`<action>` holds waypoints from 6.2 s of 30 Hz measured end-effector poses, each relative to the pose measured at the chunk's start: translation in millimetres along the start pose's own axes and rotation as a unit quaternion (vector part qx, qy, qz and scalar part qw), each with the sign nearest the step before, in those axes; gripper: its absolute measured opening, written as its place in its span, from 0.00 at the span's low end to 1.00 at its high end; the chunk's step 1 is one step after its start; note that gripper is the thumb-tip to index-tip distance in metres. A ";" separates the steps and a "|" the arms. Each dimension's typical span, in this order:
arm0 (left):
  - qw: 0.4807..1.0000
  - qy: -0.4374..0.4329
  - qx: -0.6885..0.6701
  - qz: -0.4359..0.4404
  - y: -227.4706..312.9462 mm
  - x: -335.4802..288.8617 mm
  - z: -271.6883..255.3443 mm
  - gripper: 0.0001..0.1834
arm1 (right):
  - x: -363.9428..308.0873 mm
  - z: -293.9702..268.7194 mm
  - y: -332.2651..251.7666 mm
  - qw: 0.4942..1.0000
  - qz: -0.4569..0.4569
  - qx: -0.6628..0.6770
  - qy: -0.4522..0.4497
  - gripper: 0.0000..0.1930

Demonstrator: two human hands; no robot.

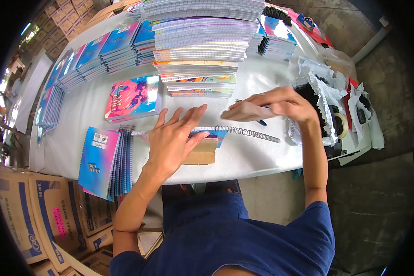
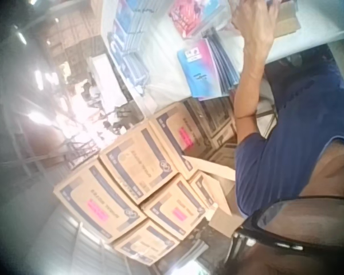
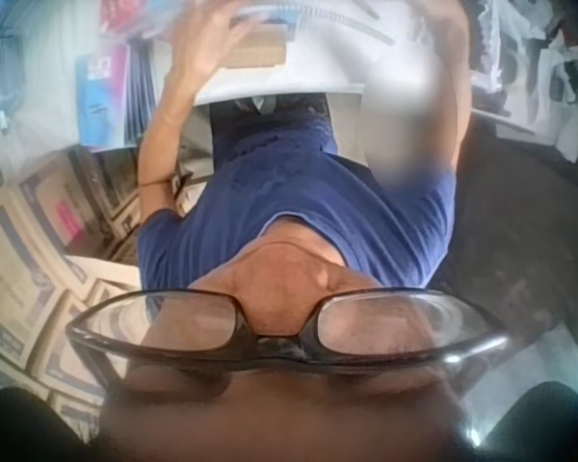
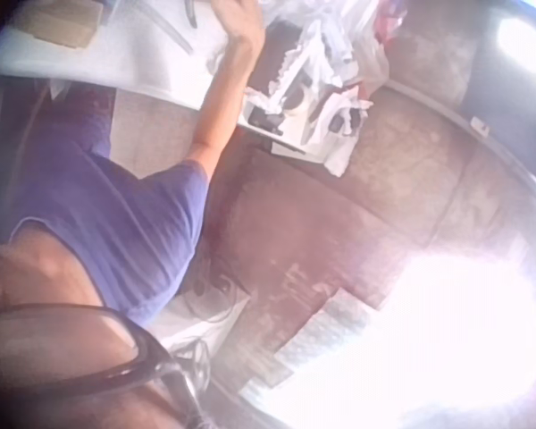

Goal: The person assembles notebooks by threading a metal spiral coil through the pre-punched holes of stacked covers and pages and using a blue-handled tool to clip and crimp the ends of the coil.

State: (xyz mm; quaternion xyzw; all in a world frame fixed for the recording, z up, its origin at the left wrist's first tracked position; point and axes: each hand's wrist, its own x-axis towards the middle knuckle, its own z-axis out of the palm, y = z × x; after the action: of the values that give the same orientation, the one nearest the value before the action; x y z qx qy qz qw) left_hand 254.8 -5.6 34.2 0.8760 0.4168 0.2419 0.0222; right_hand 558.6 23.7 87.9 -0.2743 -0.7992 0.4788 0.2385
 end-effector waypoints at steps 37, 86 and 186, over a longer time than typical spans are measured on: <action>0.992 0.107 0.048 -0.049 -21.2 -18.5 -17.5 0.48 | 55.7 46.6 33.4 0.975 -0.058 0.214 0.021 0.24; 0.744 0.213 -0.582 -0.248 -74.2 -60.3 21.5 0.44 | 127.3 82.0 15.3 0.997 -0.015 0.077 -0.014 0.21; 0.889 0.268 -0.175 -0.326 -146.9 -190.1 -89.0 0.23 | 253.1 133.7 97.0 0.934 0.352 -0.030 0.056 0.25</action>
State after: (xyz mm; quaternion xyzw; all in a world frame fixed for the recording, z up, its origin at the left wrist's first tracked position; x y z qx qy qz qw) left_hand 7.9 -65.2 0.3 0.5743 0.6199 0.5158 0.1406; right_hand 306.6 145.6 -26.2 -0.5717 -0.6503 0.4919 0.0909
